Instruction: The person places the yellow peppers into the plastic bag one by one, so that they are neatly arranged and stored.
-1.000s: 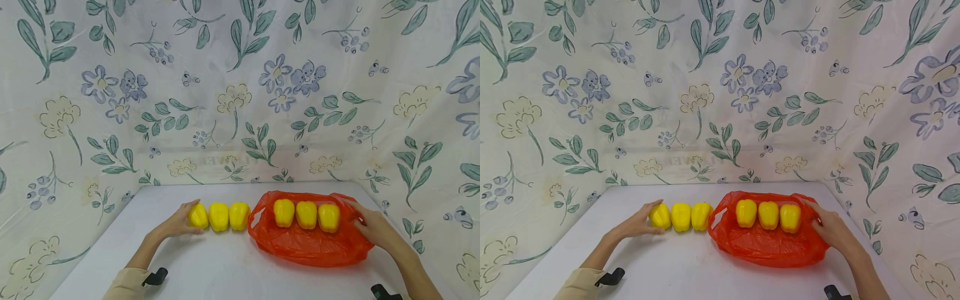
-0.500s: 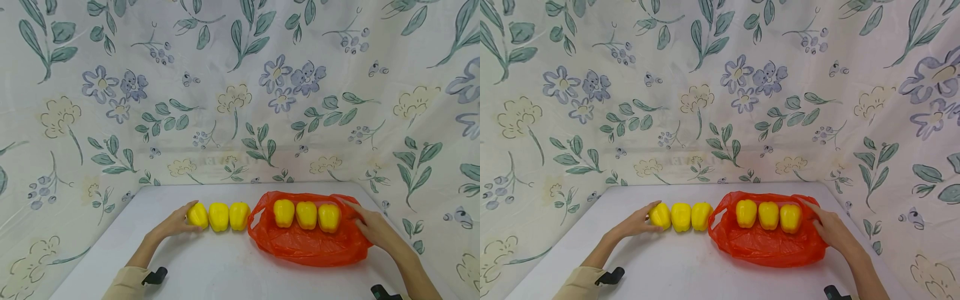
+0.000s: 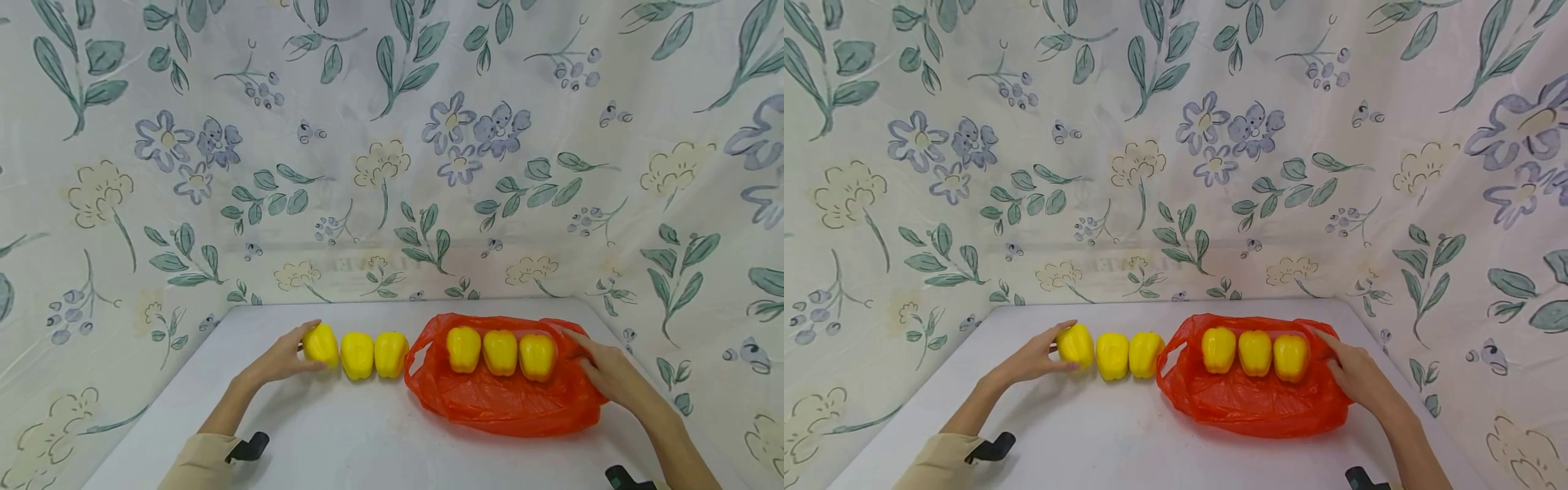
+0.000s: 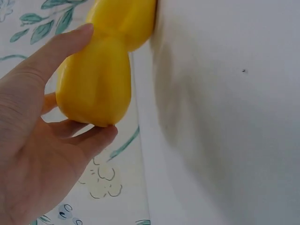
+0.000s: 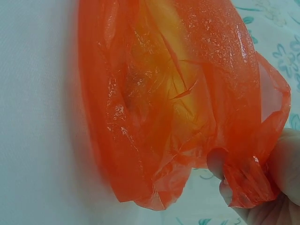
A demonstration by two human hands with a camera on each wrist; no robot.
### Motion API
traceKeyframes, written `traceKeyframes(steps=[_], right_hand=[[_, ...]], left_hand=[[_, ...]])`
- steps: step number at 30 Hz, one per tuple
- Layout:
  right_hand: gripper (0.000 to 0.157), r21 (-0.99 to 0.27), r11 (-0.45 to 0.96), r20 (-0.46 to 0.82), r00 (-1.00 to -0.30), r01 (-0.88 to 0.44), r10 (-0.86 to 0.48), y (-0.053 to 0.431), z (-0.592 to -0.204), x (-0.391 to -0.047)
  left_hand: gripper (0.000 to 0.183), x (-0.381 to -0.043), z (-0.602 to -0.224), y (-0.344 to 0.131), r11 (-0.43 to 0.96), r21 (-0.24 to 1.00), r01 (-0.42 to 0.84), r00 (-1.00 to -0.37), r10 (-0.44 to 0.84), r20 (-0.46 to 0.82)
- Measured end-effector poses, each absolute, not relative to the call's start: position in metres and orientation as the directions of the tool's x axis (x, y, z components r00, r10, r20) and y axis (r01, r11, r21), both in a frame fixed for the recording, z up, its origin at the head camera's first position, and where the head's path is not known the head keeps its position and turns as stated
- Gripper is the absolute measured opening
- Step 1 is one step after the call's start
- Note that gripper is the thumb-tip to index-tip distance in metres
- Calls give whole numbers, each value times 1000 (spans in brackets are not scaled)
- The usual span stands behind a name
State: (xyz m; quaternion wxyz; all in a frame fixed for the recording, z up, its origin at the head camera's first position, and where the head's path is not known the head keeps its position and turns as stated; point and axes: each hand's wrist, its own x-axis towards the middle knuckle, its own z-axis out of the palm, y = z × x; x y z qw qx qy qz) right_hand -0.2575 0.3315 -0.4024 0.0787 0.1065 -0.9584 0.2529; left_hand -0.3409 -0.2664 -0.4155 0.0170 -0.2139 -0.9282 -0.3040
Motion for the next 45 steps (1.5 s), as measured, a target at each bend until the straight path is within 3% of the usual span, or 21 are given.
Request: traceKeyframes(steps=[12,24,45], right_hand=[[56,-505,834,173,-973,-223,-155,330,-400,-258],[54,-492,830,227,-959,-261,-167,330,-402,-256],[58,-557,802,157,-976,-216,-154,328,-402,-256]], left_hand=[[96,-333,-392,-252,703,543,460,-884,419,206],[97,-327,-361,-246,688,504,522,-852,451,267],[90,-327,-338,-140,521,519,678,-708,652,270]])
